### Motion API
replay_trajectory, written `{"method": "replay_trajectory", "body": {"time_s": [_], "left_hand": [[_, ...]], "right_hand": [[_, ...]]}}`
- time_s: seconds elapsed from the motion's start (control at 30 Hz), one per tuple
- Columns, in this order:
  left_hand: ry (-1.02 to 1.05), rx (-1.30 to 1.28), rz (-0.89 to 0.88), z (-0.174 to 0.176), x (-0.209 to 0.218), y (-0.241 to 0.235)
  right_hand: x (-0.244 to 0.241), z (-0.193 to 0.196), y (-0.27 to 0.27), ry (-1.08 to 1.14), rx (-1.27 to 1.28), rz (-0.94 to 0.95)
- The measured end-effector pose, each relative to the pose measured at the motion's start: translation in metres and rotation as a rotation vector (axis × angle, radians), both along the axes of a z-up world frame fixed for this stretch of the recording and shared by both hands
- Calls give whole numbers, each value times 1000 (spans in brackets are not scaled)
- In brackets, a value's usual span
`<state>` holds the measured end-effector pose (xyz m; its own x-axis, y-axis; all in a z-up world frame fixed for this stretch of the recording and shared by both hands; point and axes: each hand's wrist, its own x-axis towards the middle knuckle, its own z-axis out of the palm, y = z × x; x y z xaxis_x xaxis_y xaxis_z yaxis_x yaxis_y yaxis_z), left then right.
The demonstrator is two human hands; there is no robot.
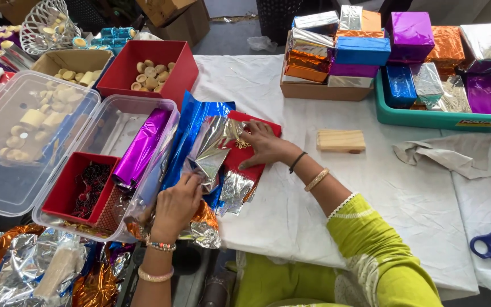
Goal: The person wraps a small silver box with tape and places it in a tray. They then place wooden discs into a wooden holder and wrap it with orange foil, cutting the foil with scissors.
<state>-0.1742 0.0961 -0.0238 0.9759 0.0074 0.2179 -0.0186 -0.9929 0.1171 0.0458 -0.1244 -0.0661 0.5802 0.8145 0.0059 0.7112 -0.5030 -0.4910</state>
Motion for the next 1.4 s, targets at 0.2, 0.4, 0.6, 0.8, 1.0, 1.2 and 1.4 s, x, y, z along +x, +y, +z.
{"method": "replay_trajectory", "body": {"time_s": [0.2,0.4,0.6,0.8,1.0,1.2,1.4], "left_hand": [[50,-105,61,2,24,6],[-25,-5,86,-22,44,13],[189,-40,114,-28,56,16],[281,-71,111,-30,75,30],[285,-69,67,-46,101,50],[352,-51,86,-32,104,45],[311,-58,126,-60,104,59]], "right_hand": [[13,-35,7,-285,-4,-160],[11,-14,-2,-183,86,-333],[4,-10,5,-219,52,-420],[11,5,-9,-248,101,-484],[16,31,-29,-67,480,-587],[5,43,-5,183,1137,-131],[-6,53,40,94,527,-183]]}}
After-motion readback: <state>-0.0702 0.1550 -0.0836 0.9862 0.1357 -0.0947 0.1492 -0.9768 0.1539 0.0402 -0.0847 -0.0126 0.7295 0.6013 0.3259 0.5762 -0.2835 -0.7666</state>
